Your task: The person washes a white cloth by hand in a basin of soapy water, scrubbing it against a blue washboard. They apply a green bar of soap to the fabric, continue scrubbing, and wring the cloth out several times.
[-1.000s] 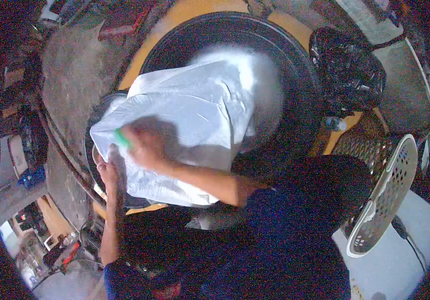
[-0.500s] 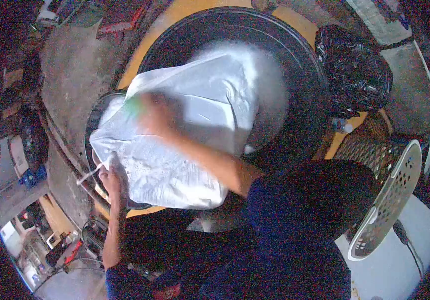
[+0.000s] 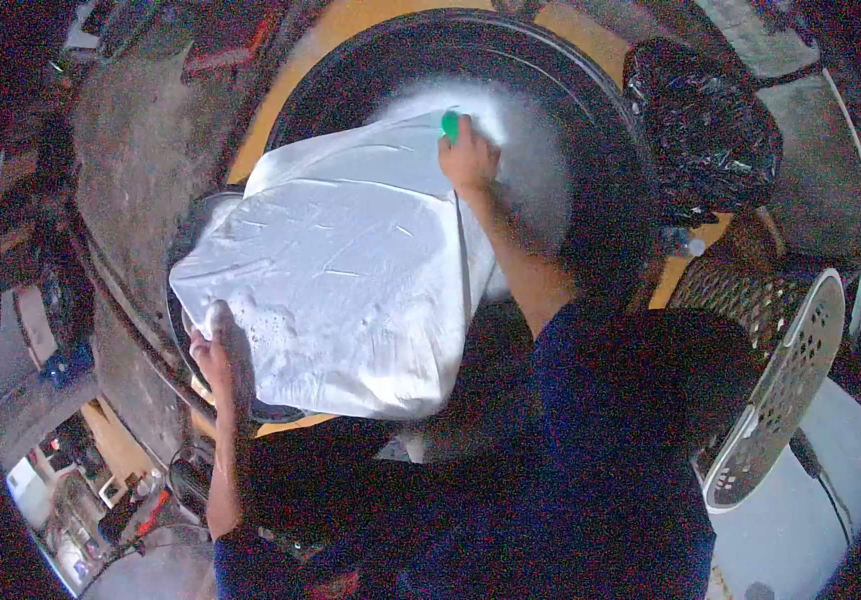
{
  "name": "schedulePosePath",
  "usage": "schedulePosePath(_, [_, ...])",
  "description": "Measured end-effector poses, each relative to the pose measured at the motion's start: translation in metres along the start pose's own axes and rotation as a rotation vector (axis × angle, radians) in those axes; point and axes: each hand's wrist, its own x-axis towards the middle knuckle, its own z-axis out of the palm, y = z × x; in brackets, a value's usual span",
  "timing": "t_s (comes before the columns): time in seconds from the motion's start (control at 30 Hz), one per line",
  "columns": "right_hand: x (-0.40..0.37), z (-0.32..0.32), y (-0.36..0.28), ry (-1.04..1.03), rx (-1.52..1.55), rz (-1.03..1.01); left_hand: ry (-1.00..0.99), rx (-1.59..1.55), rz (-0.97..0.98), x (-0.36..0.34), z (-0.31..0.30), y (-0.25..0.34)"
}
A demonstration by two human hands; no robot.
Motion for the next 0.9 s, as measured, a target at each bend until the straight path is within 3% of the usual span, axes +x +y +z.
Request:
schedulePosePath(0.07, [-0.004,0.003,-0.015,-0.056,-0.016,-0.017,-0.05,-0.04,-0.029,0.001,-0.001,0.005])
schedulePosePath(0.1, [-0.042,0.004,-0.07,-0.022,-0.101,-0.095,-0.046,-0.053,0.005,0.005,0.0,-0.007])
schedulePosePath(0.13, [-0.081,-0.021,-0.127,-0.115,0.035,-0.22,-0.043,-0.061,0.033,0.006,0.001,-0.014])
schedulePosePath(0.23, [-0.111,-0.072,-0.148,-0.238,0.087,-0.246,-0.146,-0.18,-0.193,0.003,-0.005,-0.007])
schedulePosePath(0.3, [-0.104,-0.018,-0.067,0.016,0.195,-0.328,-0.1,-0.144,-0.196,0.003,0.0,-0.01])
schedulePosePath(0.33, [-0.081,-0.024,-0.015,-0.064,0.203,-0.107,-0.067,-0.125,-0.197,0.001,-0.002,-0.009])
schedulePosePath(0.37, [-0.075,-0.034,-0.005,-0.091,0.097,-0.08,-0.033,-0.054,-0.083,0.004,-0.003,-0.003])
schedulePosePath(0.43, [-0.064,-0.051,0.002,-0.132,-0.125,-0.017,-0.047,-0.112,-0.079,0.004,-0.002,0.003])
schedulePosePath(0.47, [-0.085,-0.032,-0.034,-0.04,0.087,-0.103,-0.052,-0.14,-0.079,0.005,-0.001,0.005])
schedulePosePath(0.5, [-0.115,-0.031,-0.086,-0.137,0.004,-0.207,-0.057,-0.167,-0.083,0.006,0.001,0.006])
schedulePosePath(0.57, [-0.17,-0.065,-0.173,-0.016,0.154,-0.439,-0.077,-0.202,-0.131,0.004,-0.001,0.008])
schedulePosePath(0.67, [-0.145,-0.042,-0.122,-0.198,0.329,-0.268,-0.038,-0.19,-0.08,0.003,-0.001,0.022])
schedulePosePath(0.73, [-0.1,-0.062,-0.054,-0.245,0.125,-0.024,-0.058,-0.143,-0.075,0.002,-0.003,0.024])
schedulePosePath(0.77, [-0.078,-0.072,-0.02,-0.283,0.02,0.093,0.024,-0.03,-0.023,0.006,0.001,0.002])
schedulePosePath(0.83, [-0.074,-0.074,-0.033,-0.109,-0.095,-0.034,-0.018,0.041,-0.103,0.008,-0.002,-0.004])
schedulePosePath(0.87, [-0.093,-0.075,-0.077,0.062,0.164,-0.325,-0.034,0.075,-0.145,0.009,-0.003,-0.003])
schedulePosePath(0.9, [-0.128,-0.051,-0.121,-0.097,0.16,-0.366,-0.052,0.053,-0.179,0.006,-0.004,0.017])
